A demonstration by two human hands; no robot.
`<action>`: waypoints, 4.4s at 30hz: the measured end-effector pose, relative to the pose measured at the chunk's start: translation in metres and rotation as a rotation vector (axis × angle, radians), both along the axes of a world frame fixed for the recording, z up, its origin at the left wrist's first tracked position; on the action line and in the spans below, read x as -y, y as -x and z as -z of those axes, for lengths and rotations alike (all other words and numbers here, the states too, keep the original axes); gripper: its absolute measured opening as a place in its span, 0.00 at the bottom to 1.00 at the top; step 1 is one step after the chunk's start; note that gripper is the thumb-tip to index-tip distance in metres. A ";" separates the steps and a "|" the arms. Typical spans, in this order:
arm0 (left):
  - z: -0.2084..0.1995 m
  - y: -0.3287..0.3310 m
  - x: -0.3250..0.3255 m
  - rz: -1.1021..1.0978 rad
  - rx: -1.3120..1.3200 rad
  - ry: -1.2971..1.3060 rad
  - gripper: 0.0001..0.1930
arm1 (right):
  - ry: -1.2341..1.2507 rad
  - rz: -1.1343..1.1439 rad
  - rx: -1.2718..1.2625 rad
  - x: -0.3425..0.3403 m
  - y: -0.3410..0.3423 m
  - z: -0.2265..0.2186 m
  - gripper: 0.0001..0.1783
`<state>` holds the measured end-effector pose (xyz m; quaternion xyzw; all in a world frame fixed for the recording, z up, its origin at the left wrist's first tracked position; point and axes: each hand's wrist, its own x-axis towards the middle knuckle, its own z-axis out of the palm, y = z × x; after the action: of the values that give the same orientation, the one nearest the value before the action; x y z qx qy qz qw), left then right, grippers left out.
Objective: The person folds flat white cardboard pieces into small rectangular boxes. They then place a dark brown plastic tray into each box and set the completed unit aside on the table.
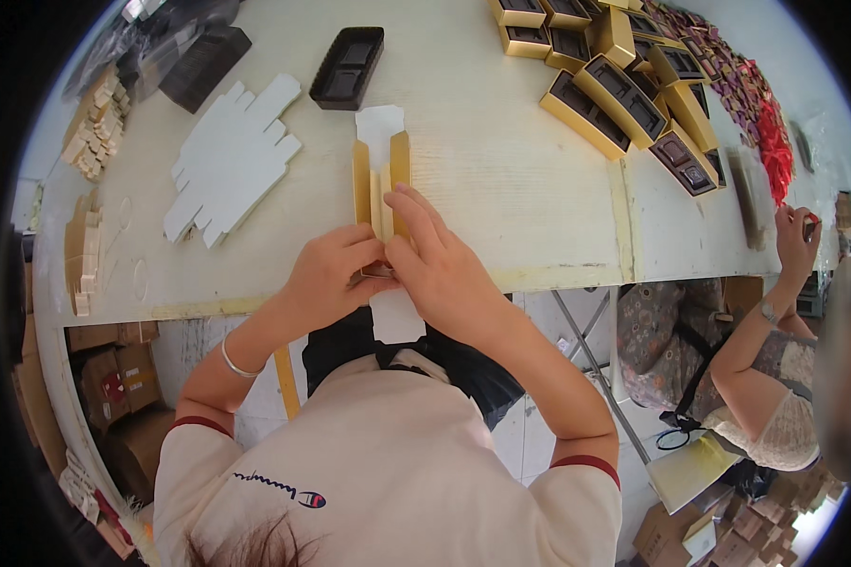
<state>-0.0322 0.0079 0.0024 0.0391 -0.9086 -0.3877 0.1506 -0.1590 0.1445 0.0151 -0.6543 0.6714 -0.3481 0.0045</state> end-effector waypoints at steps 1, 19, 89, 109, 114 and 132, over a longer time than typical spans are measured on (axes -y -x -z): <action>-0.001 0.000 0.000 -0.004 0.004 -0.007 0.10 | 0.014 0.050 -0.055 -0.001 -0.002 0.000 0.10; -0.004 -0.001 -0.001 -0.021 -0.039 0.020 0.14 | -0.205 -0.005 0.171 -0.005 0.000 -0.011 0.11; -0.035 -0.007 0.056 0.193 0.225 0.171 0.08 | -0.156 0.068 0.173 -0.008 0.016 -0.011 0.16; -0.030 -0.011 0.028 0.118 0.065 0.488 0.22 | -0.127 -0.077 -0.079 -0.025 0.012 0.007 0.24; -0.017 -0.025 0.037 0.276 0.132 0.282 0.21 | -0.204 -0.188 -0.010 -0.022 0.010 -0.001 0.23; -0.005 -0.015 0.007 -0.046 -0.033 -0.007 0.07 | -0.191 -0.018 0.019 0.002 -0.014 0.014 0.13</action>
<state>-0.0171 0.0008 0.0073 0.0543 -0.9035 -0.3878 0.1742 -0.1454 0.1422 0.0009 -0.6537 0.6953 -0.2887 0.0765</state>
